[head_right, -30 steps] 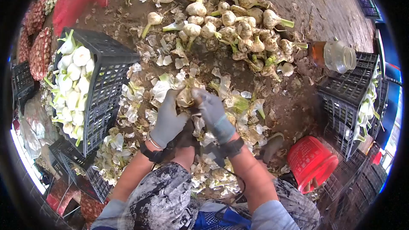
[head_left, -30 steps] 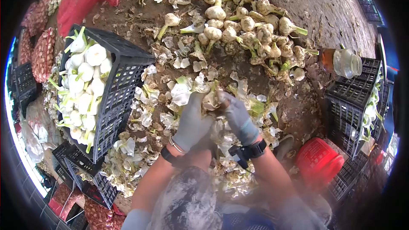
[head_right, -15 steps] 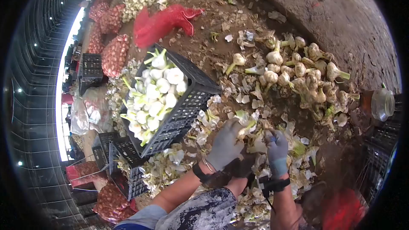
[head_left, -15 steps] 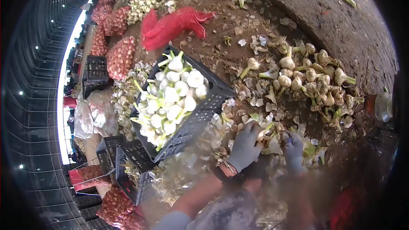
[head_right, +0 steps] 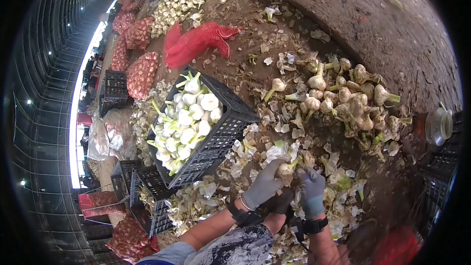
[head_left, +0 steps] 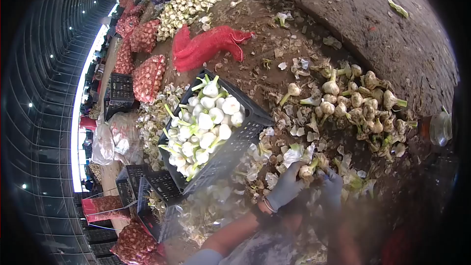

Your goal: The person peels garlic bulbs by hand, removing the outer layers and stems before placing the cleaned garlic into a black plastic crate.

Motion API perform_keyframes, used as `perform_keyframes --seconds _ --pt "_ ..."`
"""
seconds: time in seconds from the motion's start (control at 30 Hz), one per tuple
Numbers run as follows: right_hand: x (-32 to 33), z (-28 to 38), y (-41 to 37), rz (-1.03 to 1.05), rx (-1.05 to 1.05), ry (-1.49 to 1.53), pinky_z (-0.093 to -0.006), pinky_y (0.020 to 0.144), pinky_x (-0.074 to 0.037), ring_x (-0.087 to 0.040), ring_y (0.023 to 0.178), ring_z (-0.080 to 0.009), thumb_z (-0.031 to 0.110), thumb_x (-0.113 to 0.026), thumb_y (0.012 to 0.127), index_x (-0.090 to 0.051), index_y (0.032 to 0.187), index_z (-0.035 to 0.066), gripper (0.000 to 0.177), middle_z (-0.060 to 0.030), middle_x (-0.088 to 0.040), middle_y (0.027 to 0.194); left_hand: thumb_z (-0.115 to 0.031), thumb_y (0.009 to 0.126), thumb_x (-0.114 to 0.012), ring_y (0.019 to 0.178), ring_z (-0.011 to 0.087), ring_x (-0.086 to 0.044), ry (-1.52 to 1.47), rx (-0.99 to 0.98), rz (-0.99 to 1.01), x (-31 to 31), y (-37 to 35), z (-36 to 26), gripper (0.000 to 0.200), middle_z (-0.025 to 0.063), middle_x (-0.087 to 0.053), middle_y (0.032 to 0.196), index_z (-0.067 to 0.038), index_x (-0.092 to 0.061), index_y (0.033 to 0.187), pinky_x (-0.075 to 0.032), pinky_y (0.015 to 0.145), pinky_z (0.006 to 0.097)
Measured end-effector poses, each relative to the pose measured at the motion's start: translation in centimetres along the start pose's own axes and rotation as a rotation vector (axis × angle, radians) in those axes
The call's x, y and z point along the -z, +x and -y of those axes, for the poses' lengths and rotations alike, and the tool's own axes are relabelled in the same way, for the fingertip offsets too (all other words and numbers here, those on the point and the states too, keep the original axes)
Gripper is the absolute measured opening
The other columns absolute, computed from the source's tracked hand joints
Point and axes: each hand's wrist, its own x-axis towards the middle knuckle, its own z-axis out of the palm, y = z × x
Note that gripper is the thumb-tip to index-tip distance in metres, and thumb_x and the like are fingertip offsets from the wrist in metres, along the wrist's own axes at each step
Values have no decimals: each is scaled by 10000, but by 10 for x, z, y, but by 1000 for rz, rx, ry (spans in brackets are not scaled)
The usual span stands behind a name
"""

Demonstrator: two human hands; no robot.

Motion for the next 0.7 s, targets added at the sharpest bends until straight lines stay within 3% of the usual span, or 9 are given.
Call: perform_keyframes --seconds 0.03,0.1,0.17,0.2,0.3,0.37,0.5,0.6,0.7 --pt "5 -5 2 30 -27 107 -238 568 -385 -460 652 -35 144 -669 947 -680 854 -27 196 72 -564 673 -176 886 -709 997 256 -614 1 -2 -2 -3 0 3 495 143 -605 1095 -41 -511 1319 -490 894 349" --pt "8 -11 7 61 -54 214 -232 575 -395 -475 656 -34 146 -666 952 -693 882 -25 186 71 -577 682 -220 916 -707 977 178 -591 364 -286 -112 -8 1 1 483 108 -616 1073 -28 -509 1313 -483 892 309" --pt "8 -12 12 79 28 -119 -216 595 -417 -505 662 -28 168 -666 960 -710 914 -18 197 64 -606 698 -222 912 -712 986 186 -597 193 -165 -60 -9 0 -4 492 113 -614 1080 -26 -506 1314 -483 894 310" --pt "7 -9 12 80 29 -120 -216 595 -417 -505 662 -28 168 -666 960 -710 914 -18 197 64 -606 698 -224 907 -718 994 195 -604 22 -44 -7 -8 0 -7 501 118 -612 1087 -25 -503 1315 -483 896 312" --pt "3 4 7 64 13 -2 -206 605 -427 -512 670 -20 159 -665 959 -710 905 -7 180 60 -617 700 -233 914 -714 985 188 -602 -199 -21 -1 -6 0 -1 494 115 -608 1079 -26 -503 1309 -487 885 320" --pt "3 16 5 100 3 144 -209 599 -433 -513 678 -20 135 -660 955 -704 898 -11 163 58 -622 718 -244 926 -704 987 176 -598 -106 -111 -3 -9 3 4 486 108 -611 1080 -32 -503 1314 -489 879 317" --pt "5 8 10 122 118 9 -216 595 -449 -538 683 -28 114 -658 943 -705 904 -3 132 50 -640 751 -317 965 -668 1008 137 -572 222 -292 -58 -12 1 2 474 85 -617 1092 -38 -510 1313 -490 873 301" --pt "8 14 6 105 30 58 -227 598 -464 -564 685 -42 113 -659 932 -700 944 -1 121 47 -650 783 -368 972 -654 1007 135 -573 -123 -115 31 -6 1 -8 484 84 -613 1085 -43 -522 1305 -490 872 298" --pt "6 32 3 152 74 -70 -234 589 -455 -561 665 -53 114 -662 921 -688 1013 13 139 42 -636 786 -373 975 -650 1011 115 -568 -213 -95 51 -2 4 -3 542 47 -612 1121 -26 -497 1362 -485 896 286"
